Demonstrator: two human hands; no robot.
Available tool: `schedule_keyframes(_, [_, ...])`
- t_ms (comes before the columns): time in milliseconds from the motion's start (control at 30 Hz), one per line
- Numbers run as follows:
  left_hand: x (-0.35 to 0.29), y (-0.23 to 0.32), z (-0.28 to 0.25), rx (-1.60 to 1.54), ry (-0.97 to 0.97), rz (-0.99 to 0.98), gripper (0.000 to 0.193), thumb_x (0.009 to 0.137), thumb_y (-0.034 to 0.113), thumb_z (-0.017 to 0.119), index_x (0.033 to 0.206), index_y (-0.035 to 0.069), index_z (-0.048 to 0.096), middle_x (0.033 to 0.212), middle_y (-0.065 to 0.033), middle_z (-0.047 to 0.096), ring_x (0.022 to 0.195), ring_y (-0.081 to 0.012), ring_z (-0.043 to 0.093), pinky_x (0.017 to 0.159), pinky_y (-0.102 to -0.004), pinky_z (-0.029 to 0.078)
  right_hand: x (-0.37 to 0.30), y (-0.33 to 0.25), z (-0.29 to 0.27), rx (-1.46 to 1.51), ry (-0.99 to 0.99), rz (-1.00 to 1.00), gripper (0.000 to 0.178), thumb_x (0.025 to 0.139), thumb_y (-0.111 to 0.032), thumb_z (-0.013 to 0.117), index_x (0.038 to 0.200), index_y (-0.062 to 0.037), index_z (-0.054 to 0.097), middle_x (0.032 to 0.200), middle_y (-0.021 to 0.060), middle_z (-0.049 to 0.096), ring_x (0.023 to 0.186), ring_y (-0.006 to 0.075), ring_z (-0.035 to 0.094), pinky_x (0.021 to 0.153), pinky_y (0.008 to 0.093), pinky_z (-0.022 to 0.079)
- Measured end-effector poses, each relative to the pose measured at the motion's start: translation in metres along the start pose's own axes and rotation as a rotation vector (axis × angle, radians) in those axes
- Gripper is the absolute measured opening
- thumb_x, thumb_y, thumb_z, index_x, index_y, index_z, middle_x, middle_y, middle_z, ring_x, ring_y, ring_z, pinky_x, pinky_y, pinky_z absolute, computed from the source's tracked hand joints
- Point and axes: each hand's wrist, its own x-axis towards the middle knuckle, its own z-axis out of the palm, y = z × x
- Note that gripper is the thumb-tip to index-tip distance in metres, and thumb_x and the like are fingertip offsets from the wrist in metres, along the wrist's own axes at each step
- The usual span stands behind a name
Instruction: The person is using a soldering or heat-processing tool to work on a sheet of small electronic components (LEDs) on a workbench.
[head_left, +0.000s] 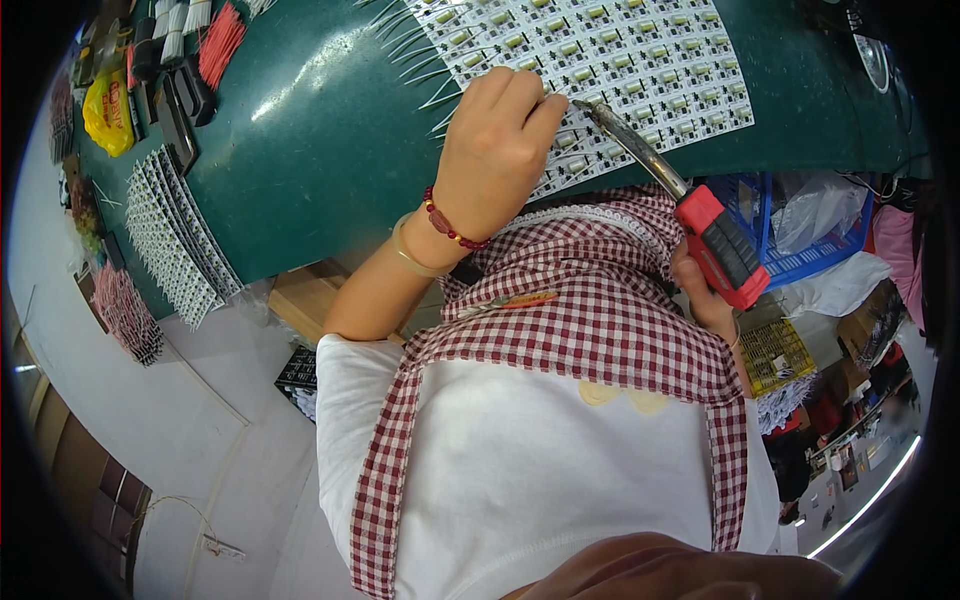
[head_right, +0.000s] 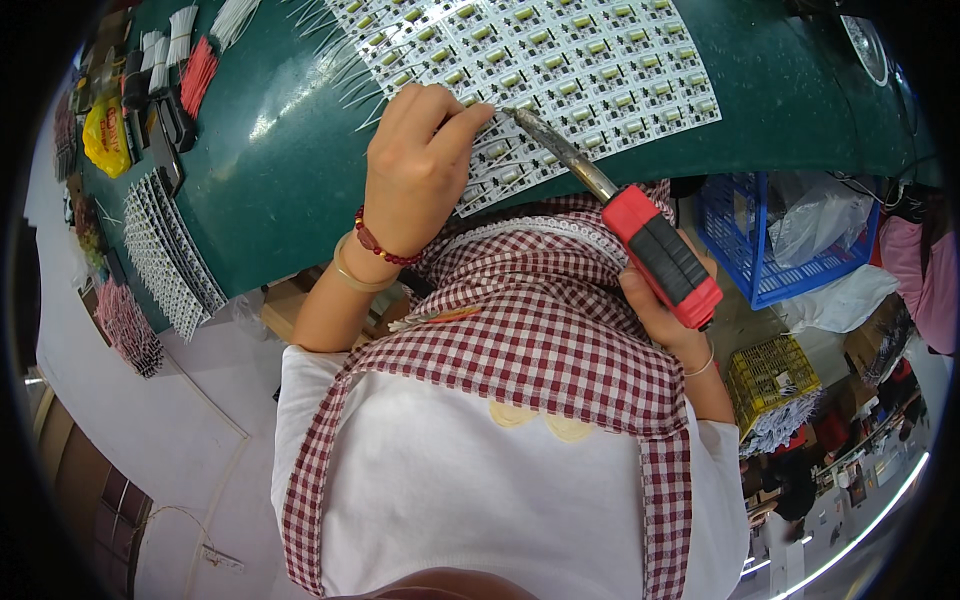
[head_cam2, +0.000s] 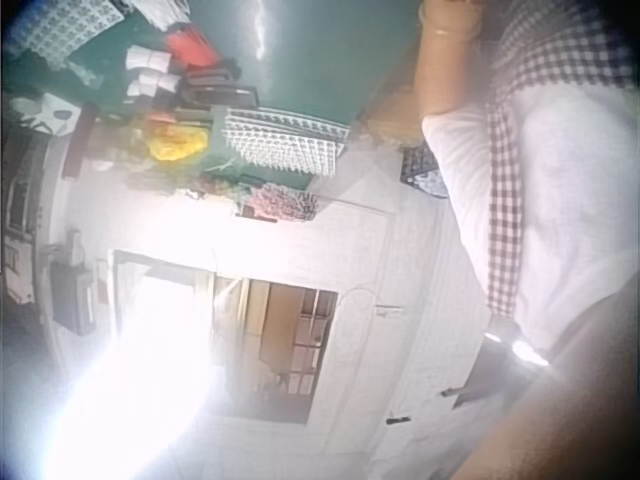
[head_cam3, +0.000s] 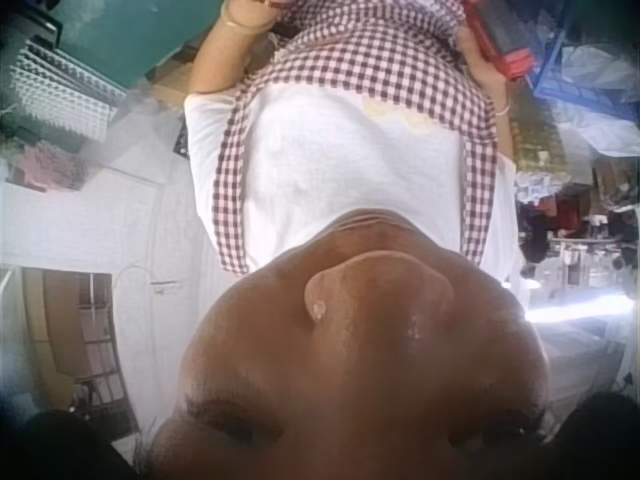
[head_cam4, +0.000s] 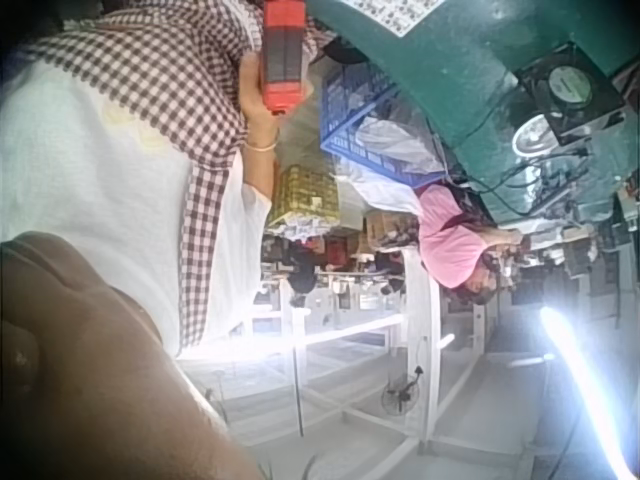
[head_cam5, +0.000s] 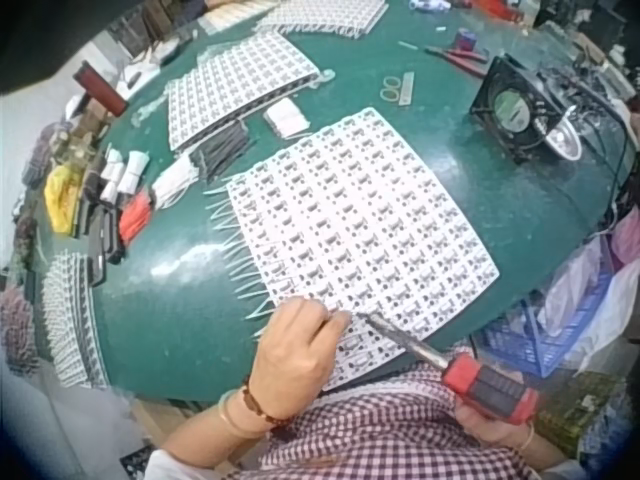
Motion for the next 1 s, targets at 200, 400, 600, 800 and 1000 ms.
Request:
schedule_keyframes(200, [0.001, 0.002, -0.001, 0.044, -0.028, 0.041, 0.027, 0.063, -0.005, 0.061, 0.088, 0.002, 0.065, 0.075, -0.0064, 0.049, 0.07, -0.023, 0.05, 0.063, -0.0329, 0.044, -0.006, -0.002, 0.0, 0.065, 0.061, -0.024, 0.017, 0.083, -0.012, 0.068, 0.095, 0.0003, 0.067, 0.079, 0.0063, 0.064, 0.068, 0.0144, 0.061, 0.061, 0.0278, 0.048])
schedule_keyframes(400, [0.002, 0.002, -0.002, 0.043, -0.047, 0.036, 0.027, 0.062, -0.005, 0.061, 0.088, 0.001, 0.065, 0.075, -0.0068, 0.049, 0.071, -0.023, 0.051, 0.064, -0.0331, 0.044, -0.007, 0.0, -0.001, 0.102, 0.052, 0.011, 0.017, 0.083, -0.012, 0.069, 0.095, 0.0004, 0.067, 0.079, 0.0062, 0.065, 0.067, 0.0146, 0.061, 0.06, 0.0278, 0.048])
schedule_keyframes(600, [0.001, 0.002, -0.001, 0.041, -0.04, 0.04, 0.026, 0.062, -0.005, 0.061, 0.087, 0.001, 0.065, 0.076, -0.0069, 0.049, 0.072, -0.0229, 0.051, 0.064, -0.0331, 0.044, -0.004, 0.001, -0.001, -0.078, -0.027, 0.003, 0.017, 0.08, -0.013, 0.071, 0.09, 0.0001, 0.067, 0.078, 0.0096, 0.064, 0.065, 0.0181, 0.062, 0.058, 0.0287, 0.048])
schedule_keyframes(800, [0.001, 0.003, -0.002, 0.043, -0.05, 0.038, 0.027, 0.062, -0.005, 0.06, 0.088, 0.001, 0.065, 0.075, -0.0068, 0.049, 0.072, -0.0231, 0.052, 0.065, -0.0335, 0.044, -0.004, -0.021, 0.001, 0.321, 0.044, 0.1, 0.026, 0.087, -0.022, 0.065, 0.1, 0.001, 0.064, 0.076, 0.0053, 0.06, 0.063, 0.0131, 0.056, 0.061, 0.0283, 0.048])
schedule_keyframes(1000, [0.003, 0.003, -0.003, 0.067, -0.06, 0.039, 0.027, 0.062, -0.003, 0.06, 0.087, 0.002, 0.066, 0.075, -0.0062, 0.049, 0.072, -0.0229, 0.051, 0.065, -0.0332, 0.043, 0.005, -0.029, 0.009, 0.408, 0.17, 0.034, 0.068, 0.087, -0.04, 0.065, 0.128, 0.0079, 0.041, 0.069, 0.0079, 0.055, 0.054, 0.0144, 0.052, 0.057, 0.03, 0.047])
